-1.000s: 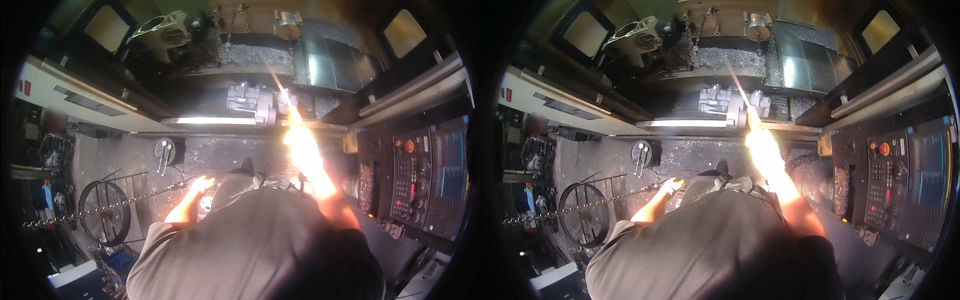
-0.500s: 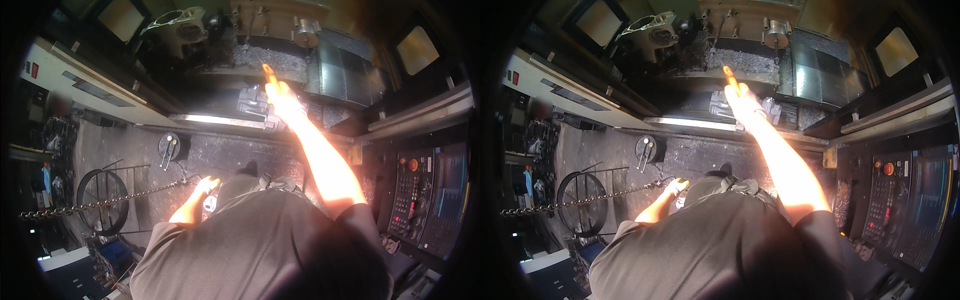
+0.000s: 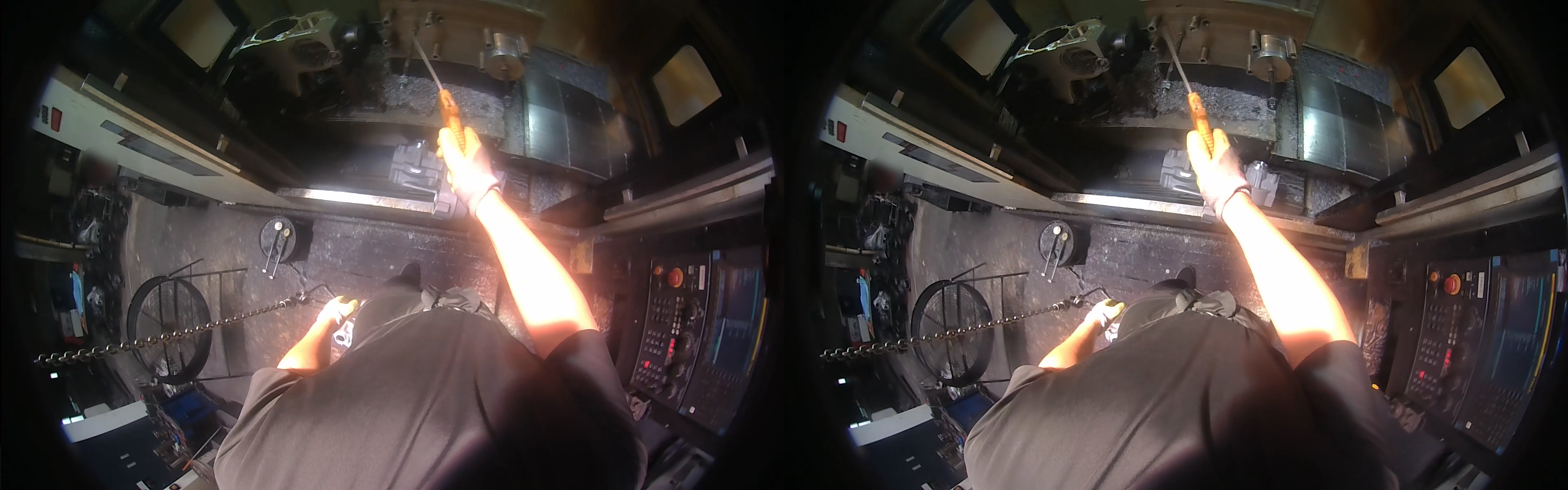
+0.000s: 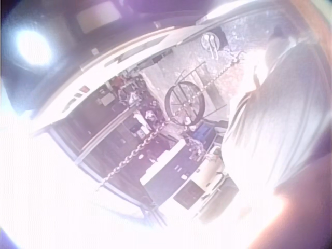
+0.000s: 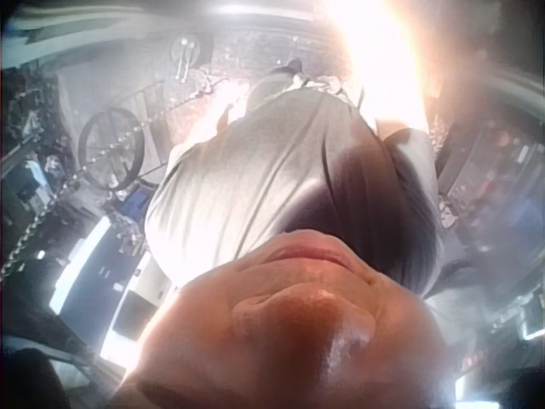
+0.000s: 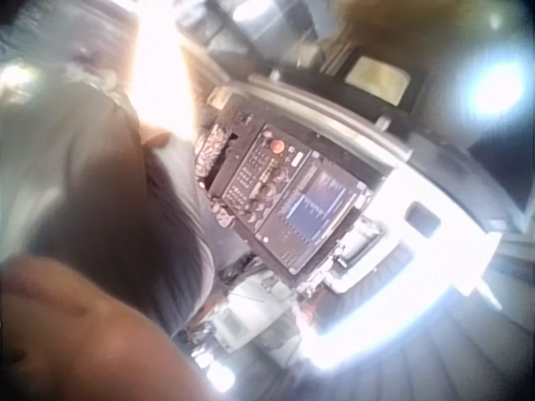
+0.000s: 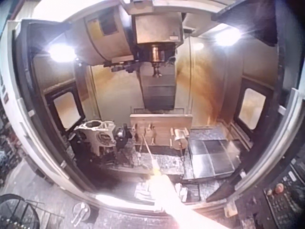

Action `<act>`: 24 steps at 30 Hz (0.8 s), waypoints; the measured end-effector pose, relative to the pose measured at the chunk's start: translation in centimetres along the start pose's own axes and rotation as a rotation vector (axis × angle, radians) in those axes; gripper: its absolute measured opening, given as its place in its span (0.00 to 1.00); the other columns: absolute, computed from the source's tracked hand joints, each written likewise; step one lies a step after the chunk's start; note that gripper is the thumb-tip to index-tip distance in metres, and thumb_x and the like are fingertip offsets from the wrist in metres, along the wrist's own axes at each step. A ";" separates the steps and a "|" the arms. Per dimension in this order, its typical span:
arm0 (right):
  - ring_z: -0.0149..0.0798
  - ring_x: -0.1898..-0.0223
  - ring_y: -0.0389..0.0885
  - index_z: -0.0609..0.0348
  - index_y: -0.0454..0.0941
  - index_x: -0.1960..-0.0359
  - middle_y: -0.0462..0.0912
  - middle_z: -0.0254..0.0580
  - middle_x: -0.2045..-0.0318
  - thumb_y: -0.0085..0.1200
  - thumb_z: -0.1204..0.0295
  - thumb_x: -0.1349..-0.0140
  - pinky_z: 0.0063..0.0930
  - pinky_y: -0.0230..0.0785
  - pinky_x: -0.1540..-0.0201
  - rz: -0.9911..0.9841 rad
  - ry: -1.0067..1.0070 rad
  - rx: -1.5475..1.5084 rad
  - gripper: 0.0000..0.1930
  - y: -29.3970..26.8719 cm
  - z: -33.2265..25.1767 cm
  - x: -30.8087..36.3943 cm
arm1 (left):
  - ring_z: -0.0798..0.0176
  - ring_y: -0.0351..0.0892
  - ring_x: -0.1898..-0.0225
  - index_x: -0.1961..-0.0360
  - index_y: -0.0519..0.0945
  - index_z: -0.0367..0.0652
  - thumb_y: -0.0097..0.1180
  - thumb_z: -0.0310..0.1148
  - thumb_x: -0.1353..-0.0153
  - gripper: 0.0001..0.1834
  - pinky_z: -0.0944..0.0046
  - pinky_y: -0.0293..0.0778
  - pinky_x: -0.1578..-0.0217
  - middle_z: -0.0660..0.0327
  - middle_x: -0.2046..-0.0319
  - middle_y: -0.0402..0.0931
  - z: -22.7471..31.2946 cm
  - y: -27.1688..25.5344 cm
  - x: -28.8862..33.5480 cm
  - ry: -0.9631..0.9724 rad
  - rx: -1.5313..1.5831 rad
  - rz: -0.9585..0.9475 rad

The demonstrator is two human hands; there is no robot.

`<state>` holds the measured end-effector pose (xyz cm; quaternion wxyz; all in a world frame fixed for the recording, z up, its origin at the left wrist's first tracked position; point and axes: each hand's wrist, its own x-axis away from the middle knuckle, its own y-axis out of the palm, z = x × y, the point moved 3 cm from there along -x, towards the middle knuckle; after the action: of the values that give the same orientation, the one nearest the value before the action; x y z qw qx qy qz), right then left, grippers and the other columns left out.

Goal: The person prepares a metal component by hammering an insert into it, then moves to a CNC machine where they open the door, clean the workspace with a compressed air nozzle, and mount the component onto a fixture inside the machine.

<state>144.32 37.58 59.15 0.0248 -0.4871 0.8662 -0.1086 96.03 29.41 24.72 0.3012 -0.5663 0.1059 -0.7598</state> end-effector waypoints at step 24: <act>0.20 0.82 0.64 0.50 0.83 0.64 0.72 0.23 0.77 0.47 0.66 0.23 0.17 0.58 0.79 -0.024 -0.287 0.107 0.13 -7.3 13.2 14.2 | 0.47 0.72 0.31 0.36 0.78 0.37 0.55 0.58 0.34 0.37 0.54 0.67 0.33 0.45 0.35 0.76 7.9 -5.6 2.1 0.067 -0.260 -0.007</act>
<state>144.98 19.73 48.70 0.1730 -0.5059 0.8408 -0.0842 101.08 34.11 31.90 0.2186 -0.5752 0.2116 -0.7593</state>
